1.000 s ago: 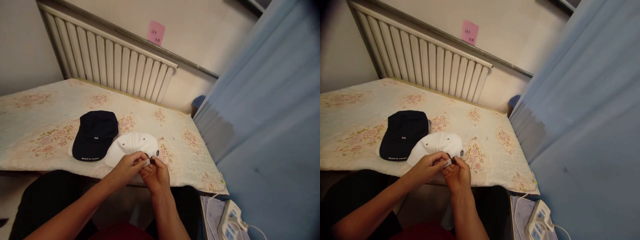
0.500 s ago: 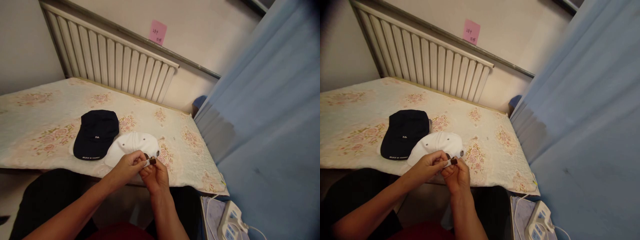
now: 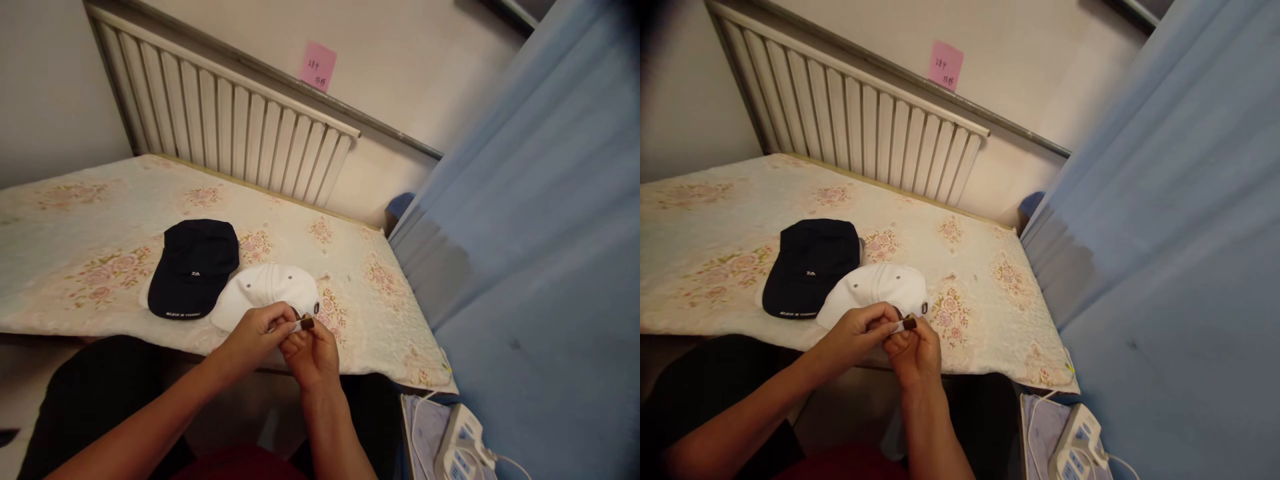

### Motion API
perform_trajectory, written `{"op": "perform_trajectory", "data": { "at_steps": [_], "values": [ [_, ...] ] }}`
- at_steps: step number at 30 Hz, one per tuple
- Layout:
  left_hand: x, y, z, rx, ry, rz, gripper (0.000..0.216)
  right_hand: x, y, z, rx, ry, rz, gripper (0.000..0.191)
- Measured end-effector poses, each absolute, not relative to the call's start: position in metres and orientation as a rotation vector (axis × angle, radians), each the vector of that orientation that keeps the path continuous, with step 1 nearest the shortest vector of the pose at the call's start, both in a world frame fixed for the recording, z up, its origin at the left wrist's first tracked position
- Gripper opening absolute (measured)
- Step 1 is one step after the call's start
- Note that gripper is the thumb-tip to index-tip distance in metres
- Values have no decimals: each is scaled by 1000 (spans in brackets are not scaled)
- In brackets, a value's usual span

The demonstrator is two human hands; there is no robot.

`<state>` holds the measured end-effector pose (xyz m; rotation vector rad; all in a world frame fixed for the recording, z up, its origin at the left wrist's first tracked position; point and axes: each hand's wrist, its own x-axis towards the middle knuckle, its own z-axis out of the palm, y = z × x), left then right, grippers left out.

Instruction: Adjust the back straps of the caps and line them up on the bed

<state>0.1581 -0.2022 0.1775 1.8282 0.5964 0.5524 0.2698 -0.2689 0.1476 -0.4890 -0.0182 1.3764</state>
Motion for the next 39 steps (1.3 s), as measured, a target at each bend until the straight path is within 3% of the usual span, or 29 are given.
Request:
{"op": "perform_trajectory", "data": {
  "at_steps": [39],
  "values": [
    [162, -199, 165, 1612, 604, 598, 14, 269, -273, 145, -566, -199, 1325, 24]
  ]
}}
